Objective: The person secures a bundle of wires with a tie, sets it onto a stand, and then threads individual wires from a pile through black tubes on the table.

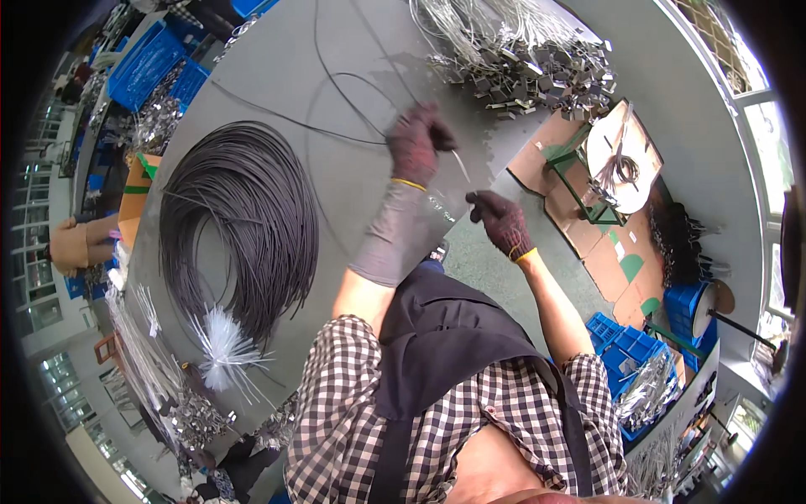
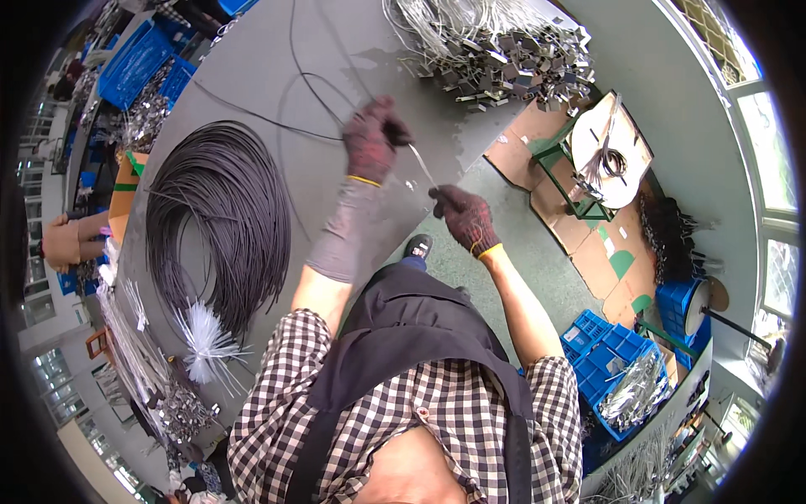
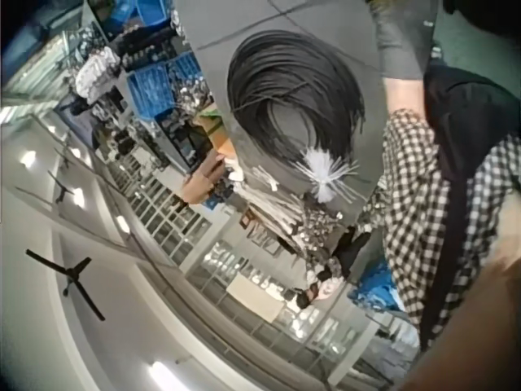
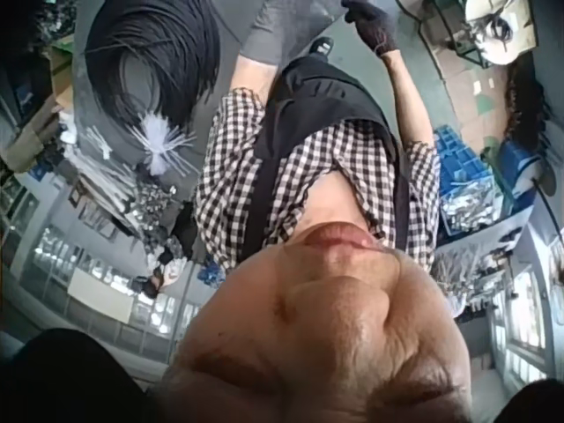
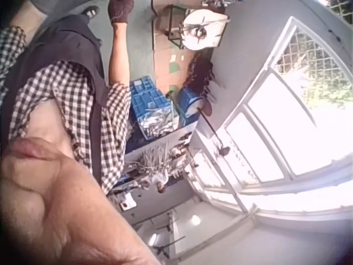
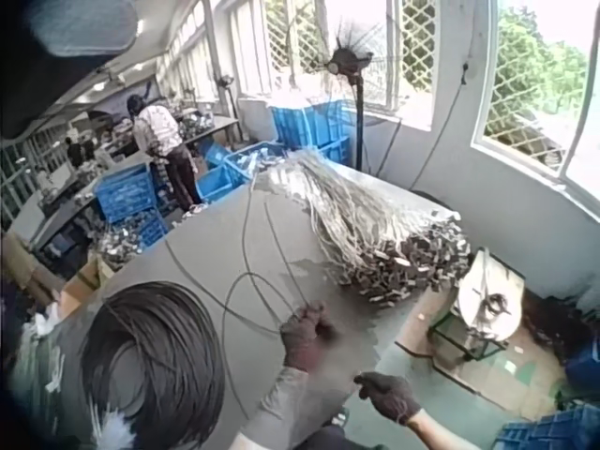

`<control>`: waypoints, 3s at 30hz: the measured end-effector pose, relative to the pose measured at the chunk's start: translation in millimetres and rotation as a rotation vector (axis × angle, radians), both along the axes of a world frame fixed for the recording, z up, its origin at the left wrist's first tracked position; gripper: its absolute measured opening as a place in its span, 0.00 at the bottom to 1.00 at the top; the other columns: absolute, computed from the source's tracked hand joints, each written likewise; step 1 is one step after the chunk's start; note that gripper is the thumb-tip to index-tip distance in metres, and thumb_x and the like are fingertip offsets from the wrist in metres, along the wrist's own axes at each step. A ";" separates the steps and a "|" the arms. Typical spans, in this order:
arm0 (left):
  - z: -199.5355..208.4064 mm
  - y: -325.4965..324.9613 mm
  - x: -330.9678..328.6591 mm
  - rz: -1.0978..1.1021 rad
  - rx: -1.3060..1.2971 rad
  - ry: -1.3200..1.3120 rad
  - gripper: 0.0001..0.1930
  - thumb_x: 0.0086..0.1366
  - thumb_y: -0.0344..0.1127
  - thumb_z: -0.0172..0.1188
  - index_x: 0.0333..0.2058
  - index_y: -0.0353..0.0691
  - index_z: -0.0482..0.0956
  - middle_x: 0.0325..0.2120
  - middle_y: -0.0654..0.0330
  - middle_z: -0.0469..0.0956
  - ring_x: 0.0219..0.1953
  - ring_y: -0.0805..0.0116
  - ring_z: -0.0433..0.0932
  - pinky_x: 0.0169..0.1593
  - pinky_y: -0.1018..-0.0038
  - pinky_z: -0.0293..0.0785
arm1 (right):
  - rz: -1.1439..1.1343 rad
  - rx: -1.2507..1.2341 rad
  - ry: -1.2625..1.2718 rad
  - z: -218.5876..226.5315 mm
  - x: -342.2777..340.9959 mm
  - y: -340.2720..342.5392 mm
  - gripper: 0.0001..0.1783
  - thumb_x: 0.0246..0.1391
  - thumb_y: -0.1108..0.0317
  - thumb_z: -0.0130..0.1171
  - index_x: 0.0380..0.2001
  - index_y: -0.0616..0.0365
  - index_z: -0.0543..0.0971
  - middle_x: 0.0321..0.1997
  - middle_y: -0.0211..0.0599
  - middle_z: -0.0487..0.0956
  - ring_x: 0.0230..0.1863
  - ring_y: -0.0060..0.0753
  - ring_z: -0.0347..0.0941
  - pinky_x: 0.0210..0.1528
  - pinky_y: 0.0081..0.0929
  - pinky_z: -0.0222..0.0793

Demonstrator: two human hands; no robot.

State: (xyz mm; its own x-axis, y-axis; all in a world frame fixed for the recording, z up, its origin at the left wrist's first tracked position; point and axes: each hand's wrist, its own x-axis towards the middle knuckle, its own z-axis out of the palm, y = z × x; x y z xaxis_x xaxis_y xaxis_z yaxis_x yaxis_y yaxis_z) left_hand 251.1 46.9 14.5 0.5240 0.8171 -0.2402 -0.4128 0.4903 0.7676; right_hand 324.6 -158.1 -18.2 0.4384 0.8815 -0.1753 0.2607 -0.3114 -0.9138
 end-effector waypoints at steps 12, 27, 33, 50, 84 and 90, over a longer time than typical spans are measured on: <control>-67.3 34.3 -22.4 -0.075 -0.121 0.195 0.09 0.62 0.35 0.61 0.36 0.35 0.79 0.25 0.59 0.78 0.26 0.67 0.78 0.26 0.76 0.73 | -0.266 -0.159 0.551 -2.1 -12.9 2.6 0.21 0.56 0.59 0.57 0.46 0.65 0.78 0.35 0.36 0.81 0.37 0.25 0.77 0.31 0.24 0.75; -84.5 -10.9 5.5 -0.261 0.466 0.849 0.16 0.64 0.48 0.58 0.37 0.40 0.83 0.29 0.63 0.81 0.31 0.71 0.78 0.36 0.71 0.73 | -0.037 -0.171 -0.228 -30.5 91.3 100.6 0.29 0.62 0.48 0.51 0.53 0.63 0.69 0.39 0.42 0.79 0.38 0.35 0.78 0.27 0.30 0.76; -117.8 119.0 -102.7 0.504 0.335 0.611 0.22 0.66 0.53 0.53 0.40 0.37 0.80 0.33 0.57 0.80 0.36 0.69 0.74 0.44 0.69 0.71 | -0.709 0.211 0.426 52.7 108.7 107.6 0.23 0.58 0.55 0.58 0.48 0.62 0.73 0.44 0.43 0.75 0.39 0.36 0.78 0.34 0.32 0.80; -37.5 53.1 -76.5 -0.709 -0.268 0.401 0.14 0.65 0.44 0.57 0.46 0.48 0.76 0.24 0.73 0.68 0.16 0.85 0.59 0.18 0.82 0.56 | -0.225 -0.388 0.109 -61.3 37.2 -139.2 0.20 0.52 0.53 0.59 0.31 0.63 0.82 0.27 0.40 0.81 0.31 0.30 0.77 0.37 0.29 0.72; -66.1 -152.0 89.4 -0.669 -0.455 -0.255 0.11 0.66 0.30 0.54 0.46 0.31 0.72 0.36 0.44 0.80 0.37 0.48 0.82 0.43 0.51 0.82 | -0.365 -0.572 0.210 -75.6 -95.3 -403.0 0.13 0.61 0.66 0.50 0.43 0.57 0.80 0.30 0.42 0.81 0.32 0.30 0.78 0.38 0.26 0.73; -32.0 -125.4 69.0 -0.544 -0.334 -0.289 0.10 0.68 0.30 0.51 0.45 0.34 0.73 0.37 0.46 0.80 0.38 0.48 0.82 0.46 0.48 0.80 | -0.372 -0.621 0.217 -135.3 -144.0 -505.5 0.13 0.60 0.65 0.53 0.42 0.59 0.79 0.36 0.44 0.82 0.35 0.30 0.77 0.39 0.28 0.72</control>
